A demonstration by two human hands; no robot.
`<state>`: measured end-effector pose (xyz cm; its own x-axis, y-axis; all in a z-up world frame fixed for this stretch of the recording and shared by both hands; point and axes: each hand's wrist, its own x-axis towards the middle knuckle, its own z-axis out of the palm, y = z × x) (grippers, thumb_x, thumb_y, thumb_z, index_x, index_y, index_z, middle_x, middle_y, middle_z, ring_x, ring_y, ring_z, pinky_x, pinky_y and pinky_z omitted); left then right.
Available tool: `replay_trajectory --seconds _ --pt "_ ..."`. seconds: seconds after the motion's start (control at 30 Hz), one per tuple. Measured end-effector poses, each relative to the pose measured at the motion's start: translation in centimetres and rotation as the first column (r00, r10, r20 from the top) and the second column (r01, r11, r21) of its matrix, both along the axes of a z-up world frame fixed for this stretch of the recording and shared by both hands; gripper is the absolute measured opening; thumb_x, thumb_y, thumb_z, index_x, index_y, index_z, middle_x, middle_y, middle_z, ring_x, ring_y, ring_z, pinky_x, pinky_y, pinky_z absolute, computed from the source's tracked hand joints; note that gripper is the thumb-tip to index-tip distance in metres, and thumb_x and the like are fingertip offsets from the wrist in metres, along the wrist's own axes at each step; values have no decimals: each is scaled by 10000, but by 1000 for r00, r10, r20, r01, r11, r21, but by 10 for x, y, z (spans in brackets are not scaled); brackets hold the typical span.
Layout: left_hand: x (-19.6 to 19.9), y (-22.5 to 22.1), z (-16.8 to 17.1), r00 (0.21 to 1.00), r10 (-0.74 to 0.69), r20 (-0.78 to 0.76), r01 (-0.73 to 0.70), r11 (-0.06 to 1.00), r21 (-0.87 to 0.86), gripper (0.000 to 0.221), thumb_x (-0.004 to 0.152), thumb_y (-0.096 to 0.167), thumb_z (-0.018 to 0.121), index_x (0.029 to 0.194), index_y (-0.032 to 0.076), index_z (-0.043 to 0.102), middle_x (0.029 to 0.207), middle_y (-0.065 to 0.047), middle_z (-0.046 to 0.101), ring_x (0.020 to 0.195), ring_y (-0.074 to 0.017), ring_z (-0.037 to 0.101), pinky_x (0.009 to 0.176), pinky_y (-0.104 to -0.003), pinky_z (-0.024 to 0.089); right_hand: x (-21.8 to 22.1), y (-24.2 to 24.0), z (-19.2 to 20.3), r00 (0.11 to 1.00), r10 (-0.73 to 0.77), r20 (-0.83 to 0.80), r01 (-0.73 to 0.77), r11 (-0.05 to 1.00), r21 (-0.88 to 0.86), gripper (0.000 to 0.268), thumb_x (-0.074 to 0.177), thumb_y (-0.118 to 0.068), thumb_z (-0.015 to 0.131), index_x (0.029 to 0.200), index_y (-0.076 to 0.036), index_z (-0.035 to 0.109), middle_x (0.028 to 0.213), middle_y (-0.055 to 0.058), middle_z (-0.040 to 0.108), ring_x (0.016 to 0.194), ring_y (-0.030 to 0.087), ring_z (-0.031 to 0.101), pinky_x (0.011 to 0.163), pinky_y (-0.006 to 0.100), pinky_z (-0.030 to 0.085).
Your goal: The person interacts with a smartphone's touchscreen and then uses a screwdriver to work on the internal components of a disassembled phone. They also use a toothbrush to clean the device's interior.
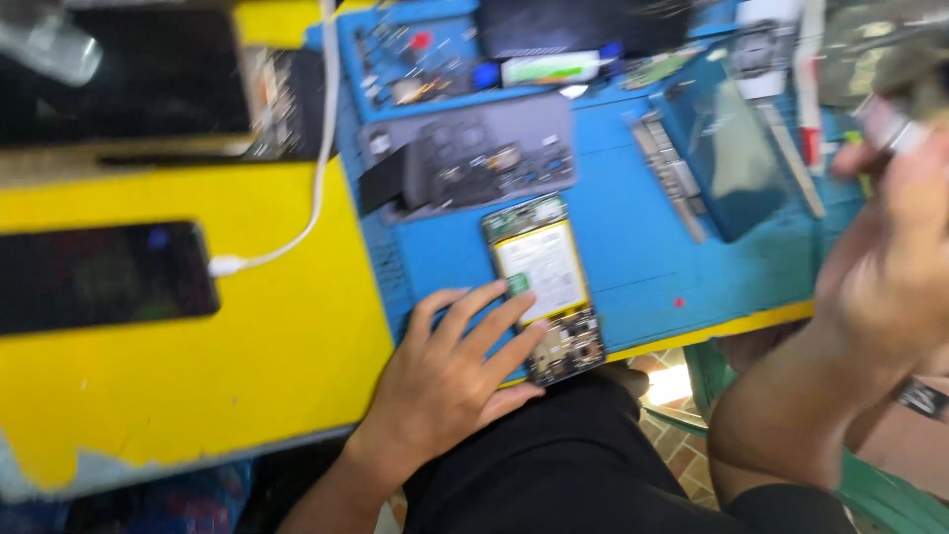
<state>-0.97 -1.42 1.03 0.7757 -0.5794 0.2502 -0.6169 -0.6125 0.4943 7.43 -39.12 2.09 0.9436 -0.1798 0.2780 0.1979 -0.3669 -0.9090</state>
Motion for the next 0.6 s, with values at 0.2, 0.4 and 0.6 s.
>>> replay_trajectory --seconds 0.2,0.4,0.6 --pt "-2 9 -2 1000 31 -1 -31 999 20 581 857 498 864 1286 149 685 1470 -30 601 1351 -261 541 1072 -433 435 -61 134 26 721 672 -168 -693 704 -157 117 789 30 744 887 40 681 917 231 754 862 290 813 812 384 691" --pt "-3 10 -9 997 60 47 -64 995 79 599 893 539 855 1333 169 684 1493 -17 583 1406 -245 512 1069 -394 463 -77 119 6 546 792 -273 -834 485 -264 229 870 -44 738 1038 -121 604 1053 60 755 930 213 784 901 386 579" --pt "-2 9 -15 995 88 52 -89 996 22 293 1069 355 724 1300 176 709 1461 -20 616 1385 -238 532 1061 -386 484 -78 136 2 589 784 -198 -797 522 -303 155 831 -30 760 904 -30 623 926 131 752 810 267 753 797 382 584"
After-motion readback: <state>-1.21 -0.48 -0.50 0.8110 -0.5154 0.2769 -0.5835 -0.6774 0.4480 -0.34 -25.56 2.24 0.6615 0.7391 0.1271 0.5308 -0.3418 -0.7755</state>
